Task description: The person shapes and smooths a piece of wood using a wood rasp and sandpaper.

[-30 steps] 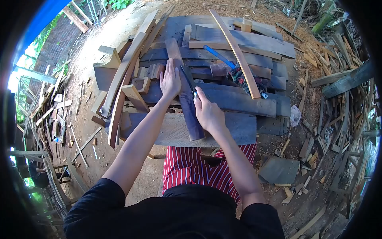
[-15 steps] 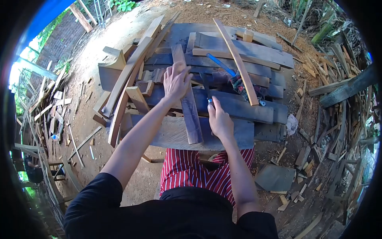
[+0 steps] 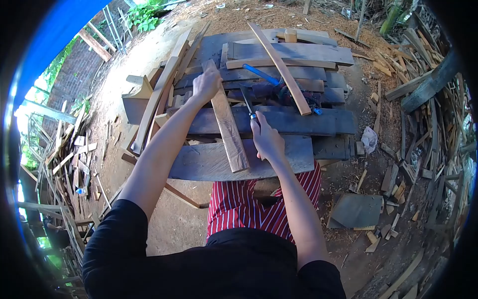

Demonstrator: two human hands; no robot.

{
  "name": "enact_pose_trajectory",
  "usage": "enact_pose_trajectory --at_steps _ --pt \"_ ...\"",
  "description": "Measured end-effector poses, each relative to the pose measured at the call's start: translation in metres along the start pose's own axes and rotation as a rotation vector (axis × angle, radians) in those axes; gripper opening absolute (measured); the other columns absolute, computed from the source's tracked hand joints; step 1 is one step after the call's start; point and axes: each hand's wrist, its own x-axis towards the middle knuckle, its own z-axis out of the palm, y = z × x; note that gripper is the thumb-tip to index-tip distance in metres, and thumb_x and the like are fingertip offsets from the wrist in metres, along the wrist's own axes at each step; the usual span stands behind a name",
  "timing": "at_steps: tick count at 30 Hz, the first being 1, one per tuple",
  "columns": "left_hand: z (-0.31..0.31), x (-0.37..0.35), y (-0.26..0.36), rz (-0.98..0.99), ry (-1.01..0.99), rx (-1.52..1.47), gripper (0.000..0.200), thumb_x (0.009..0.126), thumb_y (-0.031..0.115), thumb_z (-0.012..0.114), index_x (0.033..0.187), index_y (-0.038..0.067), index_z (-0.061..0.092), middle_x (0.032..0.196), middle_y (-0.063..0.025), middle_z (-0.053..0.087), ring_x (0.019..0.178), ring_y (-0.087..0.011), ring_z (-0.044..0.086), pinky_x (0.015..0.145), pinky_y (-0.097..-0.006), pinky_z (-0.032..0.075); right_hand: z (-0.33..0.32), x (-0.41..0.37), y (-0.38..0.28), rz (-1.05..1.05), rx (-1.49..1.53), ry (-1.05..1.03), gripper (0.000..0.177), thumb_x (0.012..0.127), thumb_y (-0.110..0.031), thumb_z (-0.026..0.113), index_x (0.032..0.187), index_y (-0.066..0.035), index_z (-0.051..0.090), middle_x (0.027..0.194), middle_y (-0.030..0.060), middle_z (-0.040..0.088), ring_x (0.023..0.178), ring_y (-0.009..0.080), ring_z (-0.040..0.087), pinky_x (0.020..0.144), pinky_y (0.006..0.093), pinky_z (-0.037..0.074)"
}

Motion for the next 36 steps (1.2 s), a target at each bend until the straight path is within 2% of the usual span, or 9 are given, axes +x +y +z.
enact_pose_trajectory --at_steps 2,3,5,9,17,22,25,27,36 --pt "-0.006 -0.005 -0.009 -0.329 0.178 -0.228 0.015 0.083 0.015 0.059 0.095 0.008 0.065 0.105 -0.0124 0.062 0.093 -0.0333 0.064 0.077 -0.0459 0.051 -0.002 -0.002 0.000 -0.020 -0.005 0.012 0.049 0.098 -0.042 0.032 0.140 -0.017 0.036 0.072 0.0122 0.068 0.046 0.0218 0.063 0.063 0.0377 0.054" --pt "-0.007 -0.010 -0.022 -0.368 0.127 -0.250 0.028 0.083 0.017 0.059 0.110 0.008 0.060 0.116 -0.0159 0.057 0.103 -0.0339 0.060 0.083 -0.0452 0.049 -0.002 -0.001 0.001 -0.018 0.003 0.017 0.049 0.098 -0.042 0.032 0.140 -0.017 0.036 0.072 0.0122 0.068 0.046 0.0218 0.063 0.063 0.0377 0.054" --pt "0.012 -0.025 -0.030 -0.358 0.386 -0.159 0.044 0.085 0.019 0.058 0.126 0.008 0.049 0.124 -0.0200 0.051 0.112 -0.0369 0.054 0.090 -0.0454 0.046 0.000 0.000 0.004 -0.040 -0.018 0.029 0.049 0.097 -0.041 0.032 0.140 -0.016 0.037 0.071 0.0136 0.067 0.047 0.0221 0.063 0.061 0.0375 0.054" --pt "0.029 -0.032 -0.017 -0.505 0.130 -0.479 0.061 0.092 0.032 0.050 0.140 0.000 0.030 0.127 -0.0309 0.045 0.110 -0.0461 0.051 0.094 -0.0492 0.043 0.001 0.001 0.002 -0.059 0.001 0.012 0.049 0.097 -0.040 0.035 0.139 -0.016 0.037 0.070 0.0142 0.067 0.047 0.0229 0.063 0.059 0.0376 0.054" --pt "0.045 -0.062 0.020 -0.441 0.091 -0.440 0.052 0.097 0.018 0.035 0.142 -0.005 0.023 0.128 -0.0267 0.046 0.113 -0.0412 0.045 0.099 -0.0447 0.036 0.008 -0.024 -0.002 -0.153 -0.038 -0.071 0.050 0.096 -0.036 0.040 0.143 -0.019 0.034 0.084 0.0198 0.068 0.052 0.0271 0.065 0.064 0.0422 0.054" --pt "0.040 -0.053 0.020 -0.530 0.088 -0.441 0.058 0.098 0.029 0.036 0.146 0.003 0.017 0.129 -0.0281 0.047 0.111 -0.0437 0.049 0.095 -0.0486 0.039 0.022 0.000 -0.002 -0.244 -0.081 0.053 0.050 0.096 -0.037 0.040 0.143 -0.019 0.034 0.089 0.0233 0.067 0.069 0.0359 0.067 0.075 0.0468 0.052" --pt "0.042 -0.041 0.012 -0.666 -0.013 -0.658 0.054 0.099 0.036 0.030 0.145 0.008 0.021 0.122 -0.0293 0.054 0.108 -0.0448 0.055 0.091 -0.0501 0.042 0.017 0.001 -0.016 -0.064 0.012 -0.130 0.049 0.097 -0.036 0.039 0.142 -0.018 0.035 0.095 0.0267 0.065 0.083 0.0428 0.065 0.079 0.0494 0.050" --pt "0.043 -0.040 0.017 -0.663 0.043 -0.554 0.053 0.099 0.040 0.025 0.143 0.012 0.025 0.114 -0.0292 0.059 0.104 -0.0450 0.058 0.088 -0.0511 0.044 0.032 0.008 -0.001 -0.440 -0.146 0.147 0.046 0.098 -0.029 0.038 0.141 -0.011 0.036 0.098 0.0258 0.065 0.069 0.0394 0.066 0.073 0.0472 0.050" --pt "0.027 -0.041 0.023 -0.738 -0.010 -0.479 0.052 0.099 0.041 0.025 0.143 0.015 0.028 0.108 -0.0274 0.063 0.101 -0.0456 0.059 0.089 -0.0508 0.044 0.017 -0.010 -0.030 -0.183 -0.293 -0.018 0.046 0.098 -0.035 0.038 0.141 -0.020 0.036 0.091 0.0282 0.065 0.086 0.0459 0.063 0.077 0.0542 0.048"
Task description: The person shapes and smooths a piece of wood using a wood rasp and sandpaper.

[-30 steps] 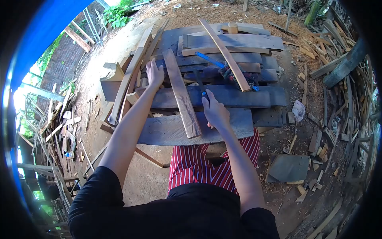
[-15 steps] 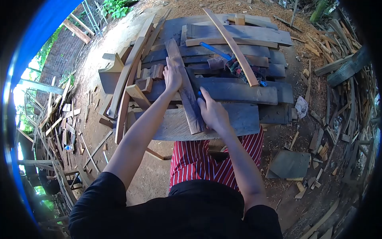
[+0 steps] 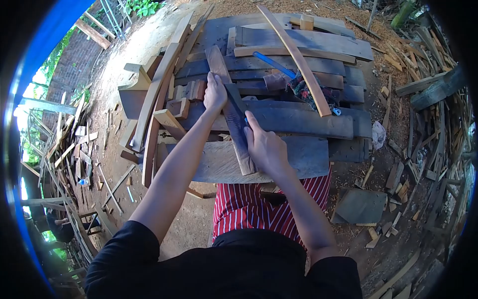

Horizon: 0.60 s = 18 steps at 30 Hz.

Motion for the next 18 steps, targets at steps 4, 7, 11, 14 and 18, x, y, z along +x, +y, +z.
enact_pose_trajectory --at_steps 4,7,11,14,18 --pt "0.003 0.004 -0.008 0.051 -0.023 -0.035 0.052 0.099 0.041 0.025 0.143 0.013 0.028 0.109 -0.0275 0.062 0.103 -0.0460 0.059 0.089 -0.0516 0.044 0.008 0.011 0.011 -0.033 -0.020 0.083 0.045 0.098 -0.034 0.038 0.141 -0.021 0.036 0.087 0.0273 0.065 0.083 0.0456 0.063 0.075 0.0542 0.049" --pt "-0.001 -0.003 -0.010 0.078 -0.037 -0.004 0.052 0.099 0.040 0.025 0.143 0.012 0.027 0.109 -0.0280 0.062 0.097 -0.0455 0.061 0.092 -0.0477 0.042 0.009 0.008 0.016 -0.054 0.031 0.084 0.045 0.098 -0.034 0.038 0.141 -0.021 0.036 0.082 0.0268 0.065 0.080 0.0459 0.063 0.073 0.0544 0.049" --pt "-0.006 -0.026 -0.009 0.141 -0.131 0.106 0.050 0.099 0.036 0.029 0.140 0.010 0.033 0.110 -0.0266 0.061 0.099 -0.0430 0.058 0.094 -0.0466 0.036 0.010 -0.018 0.019 -0.023 0.111 0.053 0.046 0.098 -0.034 0.038 0.143 -0.022 0.034 0.078 0.0261 0.065 0.075 0.0459 0.063 0.070 0.0545 0.049" --pt "-0.002 -0.048 -0.010 0.236 0.072 0.206 0.044 0.097 0.030 0.039 0.136 0.010 0.042 0.118 -0.0166 0.046 0.111 -0.0351 0.039 0.095 -0.0504 0.028 0.016 -0.038 0.023 -0.025 0.050 0.088 0.047 0.098 -0.033 0.039 0.143 -0.021 0.033 0.073 0.0252 0.064 0.070 0.0454 0.063 0.065 0.0545 0.049" --pt "0.013 -0.078 -0.023 0.253 0.224 0.193 0.045 0.094 0.023 0.045 0.138 0.011 0.040 0.116 -0.0146 0.041 0.110 -0.0319 0.038 0.097 -0.0479 0.026 0.023 -0.066 0.022 -0.016 0.044 0.104 0.048 0.097 -0.033 0.041 0.143 -0.019 0.034 0.066 0.0239 0.063 0.063 0.0432 0.063 0.059 0.0536 0.050"
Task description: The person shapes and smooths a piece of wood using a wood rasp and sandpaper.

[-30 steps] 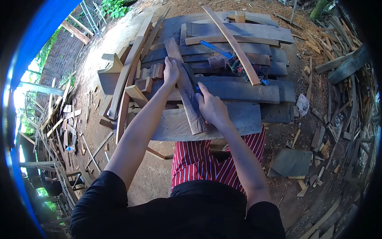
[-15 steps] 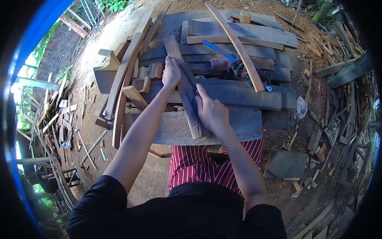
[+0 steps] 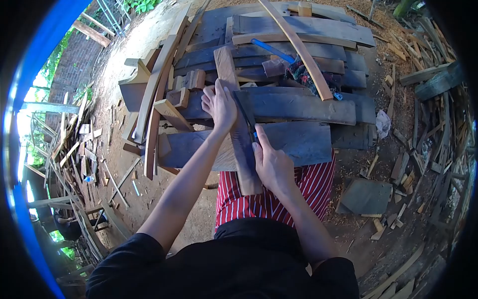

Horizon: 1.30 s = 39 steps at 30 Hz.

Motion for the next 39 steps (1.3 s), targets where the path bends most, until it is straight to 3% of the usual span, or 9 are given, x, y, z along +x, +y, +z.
enact_pose_trajectory --at_steps 5,7,12,16,19,26,32,34,39 --pt "0.004 -0.015 -0.009 -0.018 0.023 -0.108 0.051 0.094 0.023 0.045 0.143 0.015 0.033 0.113 -0.0150 0.041 0.105 -0.0314 0.039 0.096 -0.0465 0.028 -0.006 -0.017 0.006 -0.010 -0.059 -0.001 0.047 0.097 -0.034 0.042 0.141 -0.019 0.037 0.065 0.0225 0.063 0.061 0.0408 0.063 0.056 0.0517 0.050" --pt "0.008 0.016 -0.013 0.070 0.184 -0.013 0.051 0.093 0.021 0.046 0.143 0.015 0.036 0.106 -0.0135 0.043 0.103 -0.0313 0.040 0.098 -0.0457 0.026 -0.009 -0.014 0.011 -0.009 -0.093 -0.001 0.046 0.097 -0.034 0.043 0.141 -0.020 0.038 0.065 0.0219 0.063 0.060 0.0404 0.063 0.055 0.0512 0.050" --pt "0.014 0.100 -0.019 0.455 -0.021 -0.017 0.048 0.095 0.025 0.043 0.142 0.018 0.039 0.140 -0.0090 0.040 0.133 -0.0294 0.031 0.110 -0.0471 0.020 -0.010 -0.013 0.015 -0.008 -0.042 -0.045 0.046 0.098 -0.036 0.039 0.141 -0.022 0.036 0.067 0.0218 0.063 0.064 0.0408 0.064 0.058 0.0519 0.051" --pt "0.033 0.103 -0.026 0.225 -0.096 -0.269 0.047 0.098 0.027 0.035 0.143 0.011 0.035 0.151 -0.0068 0.029 0.143 -0.0271 0.017 0.115 -0.0450 0.012 -0.012 -0.015 0.016 0.008 0.050 -0.108 0.047 0.099 -0.036 0.035 0.143 -0.022 0.032 0.068 0.0221 0.063 0.066 0.0416 0.064 0.060 0.0525 0.051" --pt "0.039 0.104 -0.031 0.237 -0.084 -0.313 0.048 0.098 0.026 0.035 0.143 0.009 0.033 0.151 -0.0071 0.028 0.142 -0.0281 0.017 0.115 -0.0409 0.015 -0.005 -0.006 0.020 -0.037 0.074 -0.055 0.047 0.099 -0.036 0.035 0.144 -0.022 0.031 0.067 0.0215 0.063 0.066 0.0417 0.064 0.060 0.0523 0.051" --pt "0.032 0.103 -0.026 0.251 -0.019 -0.286 0.040 0.095 0.022 0.040 0.132 0.010 0.044 0.136 -0.0099 0.043 0.127 -0.0307 0.038 0.107 -0.0421 0.027 -0.018 -0.010 0.014 -0.010 -0.094 -0.116 0.045 0.098 -0.036 0.037 0.142 -0.024 0.037 0.063 0.0199 0.062 0.063 0.0401 0.064 0.059 0.0513 0.051" --pt "0.030 0.104 -0.025 0.207 -0.051 -0.307 0.037 0.094 0.020 0.042 0.130 0.012 0.045 0.135 -0.0089 0.043 0.127 -0.0313 0.037 0.106 -0.0427 0.028 -0.007 0.032 0.009 -0.082 -0.175 0.088 0.045 0.098 -0.037 0.038 0.141 -0.025 0.039 0.061 0.0186 0.062 0.058 0.0393 0.063 0.054 0.0502 0.051" --pt "0.032 0.106 -0.027 0.218 -0.049 -0.358 0.037 0.094 0.020 0.041 0.130 0.012 0.045 0.135 -0.0090 0.043 0.126 -0.0313 0.038 0.106 -0.0427 0.028 -0.020 0.004 0.005 0.021 -0.145 -0.106 0.045 0.098 -0.036 0.037 0.141 -0.024 0.038 0.065 0.0218 0.063 0.063 0.0407 0.064 0.060 0.0520 0.051" --pt "0.036 0.107 -0.030 0.224 -0.014 -0.380 0.036 0.095 0.019 0.040 0.130 0.012 0.044 0.134 -0.0103 0.043 0.124 -0.0335 0.039 0.104 -0.0444 0.030 -0.022 0.003 0.009 0.057 0.090 -0.130 0.045 0.098 -0.035 0.036 0.141 -0.022 0.037 0.070 0.0238 0.063 0.066 0.0414 0.064 0.064 0.0516 0.051"
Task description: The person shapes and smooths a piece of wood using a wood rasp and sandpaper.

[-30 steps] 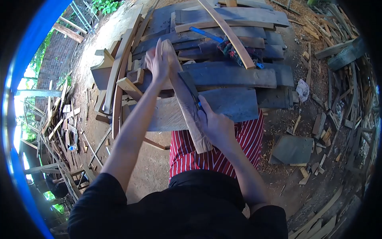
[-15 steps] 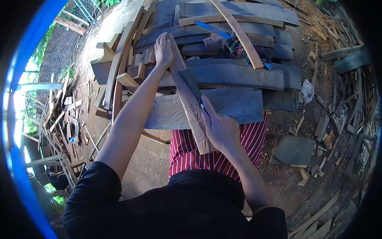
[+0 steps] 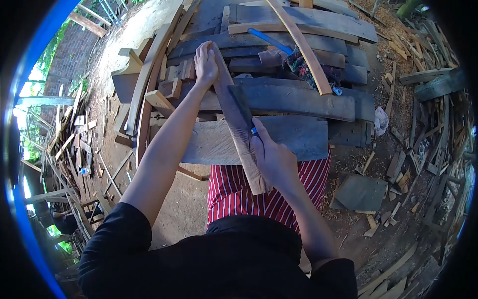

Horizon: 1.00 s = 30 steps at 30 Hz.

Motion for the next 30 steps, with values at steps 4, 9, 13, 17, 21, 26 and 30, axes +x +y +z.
enact_pose_trajectory --at_steps 4,9,13,17,21,26,30 --pt "-0.002 0.001 0.001 0.007 -0.015 0.000 0.035 0.095 0.020 0.040 0.129 0.012 0.045 0.134 -0.0107 0.043 0.123 -0.0344 0.039 0.103 -0.0445 0.031 -0.023 -0.011 -0.013 0.197 0.426 -0.232 0.046 0.099 -0.034 0.036 0.142 -0.017 0.036 0.069 0.0199 0.064 0.066 0.0360 0.066 0.066 0.0481 0.052" --pt "0.002 -0.005 0.002 -0.015 0.019 0.024 0.035 0.094 0.020 0.041 0.128 0.013 0.045 0.134 -0.0101 0.044 0.123 -0.0343 0.040 0.103 -0.0450 0.032 -0.020 -0.010 -0.008 0.097 0.443 -0.201 0.047 0.099 -0.033 0.035 0.142 -0.015 0.034 0.069 0.0180 0.064 0.067 0.0329 0.067 0.067 0.0473 0.051" --pt "0.001 0.001 0.000 0.004 0.013 0.005 0.035 0.094 0.020 0.040 0.128 0.013 0.045 0.134 -0.0094 0.043 0.124 -0.0337 0.039 0.103 -0.0444 0.031 -0.006 -0.009 -0.001 0.010 0.148 -0.082 0.046 0.100 -0.032 0.034 0.143 -0.015 0.034 0.069 0.0174 0.064 0.064 0.0295 0.067 0.064 0.0437 0.052" --pt "-0.002 -0.002 0.004 -0.019 -0.024 -0.007 0.036 0.095 0.020 0.041 0.130 0.012 0.045 0.136 -0.0095 0.042 0.125 -0.0326 0.038 0.104 -0.0440 0.031 -0.012 -0.014 -0.005 0.016 0.141 -0.078 0.047 0.100 -0.032 0.034 0.143 -0.014 0.033 0.067 0.0170 0.063 0.062 0.0268 0.066 0.061 0.0410 0.052" --pt "0.000 -0.003 0.002 -0.002 0.012 -0.007 0.037 0.094 0.021 0.041 0.130 0.012 0.044 0.135 -0.0098 0.042 0.125 -0.0331 0.038 0.104 -0.0443 0.031 -0.019 -0.007 -0.016 0.141 0.385 -0.191 0.048 0.100 -0.034 0.033 0.143 -0.012 0.033 0.065 0.0173 0.062 0.061 0.0274 0.066 0.061 0.0412 0.052" --pt "0.000 -0.006 0.006 -0.040 0.002 0.004 0.036 0.094 0.021 0.042 0.129 0.013 0.045 0.135 -0.0098 0.043 0.125 -0.0332 0.039 0.104 -0.0440 0.031 -0.010 -0.003 -0.007 0.083 0.348 -0.156 0.048 0.100 -0.034 0.033 0.143 -0.013 0.033 0.068 0.0185 0.063 0.062 0.0311 0.066 0.062 0.0441 0.052" --pt "0.000 -0.001 0.007 -0.030 -0.016 0.020 0.034 0.094 0.021 0.042 0.127 0.013 0.047 0.133 -0.0101 0.045 0.123 -0.0343 0.040 0.103 -0.0442 0.032 -0.007 0.005 -0.008 0.017 0.089 -0.058 0.047 0.099 -0.034 0.035 0.143 -0.018 0.034 0.067 0.0203 0.063 0.065 0.0368 0.065 0.062 0.0463 0.051"
